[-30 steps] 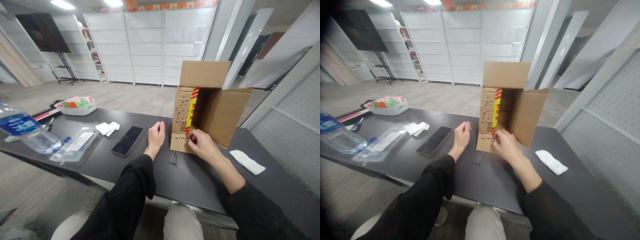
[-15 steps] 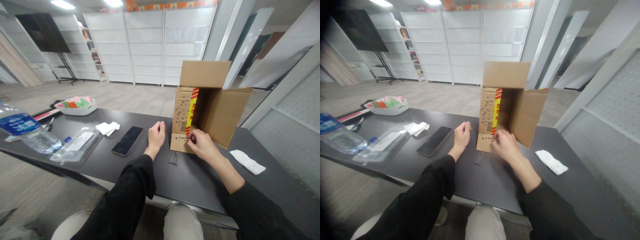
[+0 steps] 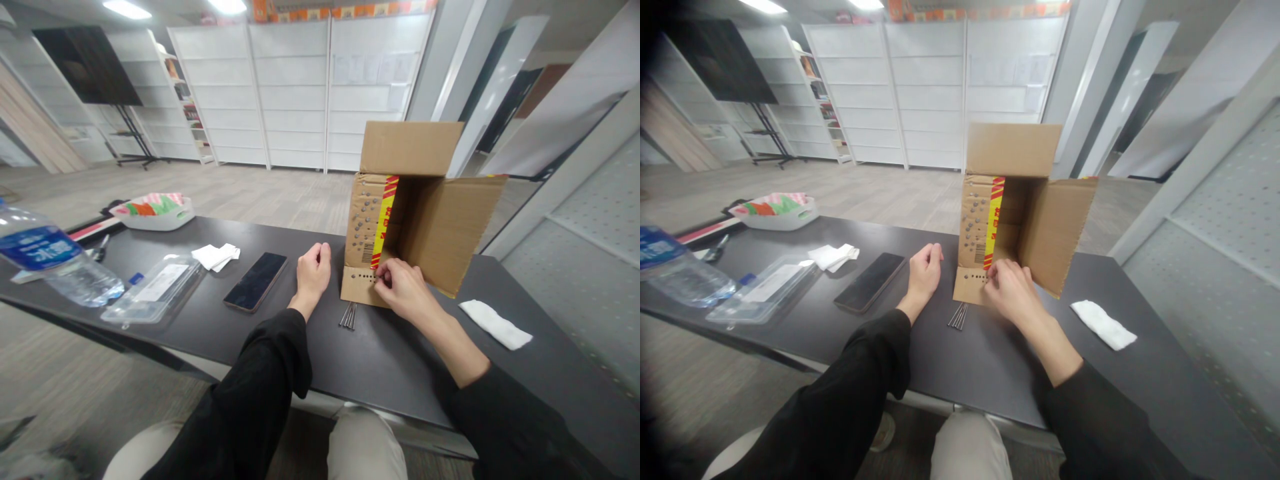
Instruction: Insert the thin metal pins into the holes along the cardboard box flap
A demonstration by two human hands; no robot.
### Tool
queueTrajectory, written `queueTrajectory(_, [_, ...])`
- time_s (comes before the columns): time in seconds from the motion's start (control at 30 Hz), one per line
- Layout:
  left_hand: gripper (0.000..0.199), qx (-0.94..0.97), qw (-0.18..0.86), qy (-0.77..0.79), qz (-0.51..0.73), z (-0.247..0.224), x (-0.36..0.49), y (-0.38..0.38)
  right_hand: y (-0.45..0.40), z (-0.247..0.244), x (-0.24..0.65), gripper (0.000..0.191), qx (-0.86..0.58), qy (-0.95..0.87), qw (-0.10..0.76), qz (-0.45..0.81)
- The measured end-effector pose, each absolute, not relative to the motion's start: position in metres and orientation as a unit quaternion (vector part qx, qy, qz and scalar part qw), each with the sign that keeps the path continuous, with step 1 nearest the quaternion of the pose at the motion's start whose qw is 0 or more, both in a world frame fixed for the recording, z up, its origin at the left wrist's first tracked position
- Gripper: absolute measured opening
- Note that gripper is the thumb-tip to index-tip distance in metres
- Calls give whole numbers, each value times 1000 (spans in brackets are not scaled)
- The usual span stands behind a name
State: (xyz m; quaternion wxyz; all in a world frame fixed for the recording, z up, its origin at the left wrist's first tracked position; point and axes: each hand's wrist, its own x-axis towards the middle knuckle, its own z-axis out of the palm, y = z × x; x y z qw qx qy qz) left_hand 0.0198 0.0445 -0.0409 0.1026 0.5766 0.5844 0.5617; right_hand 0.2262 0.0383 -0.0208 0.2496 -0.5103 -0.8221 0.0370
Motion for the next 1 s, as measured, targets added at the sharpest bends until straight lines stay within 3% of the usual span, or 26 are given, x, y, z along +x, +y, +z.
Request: queueTrajectory(1.0, [44, 578, 97, 589, 556, -41, 19, 45, 32, -16, 224, 6, -474, -837, 269, 50])
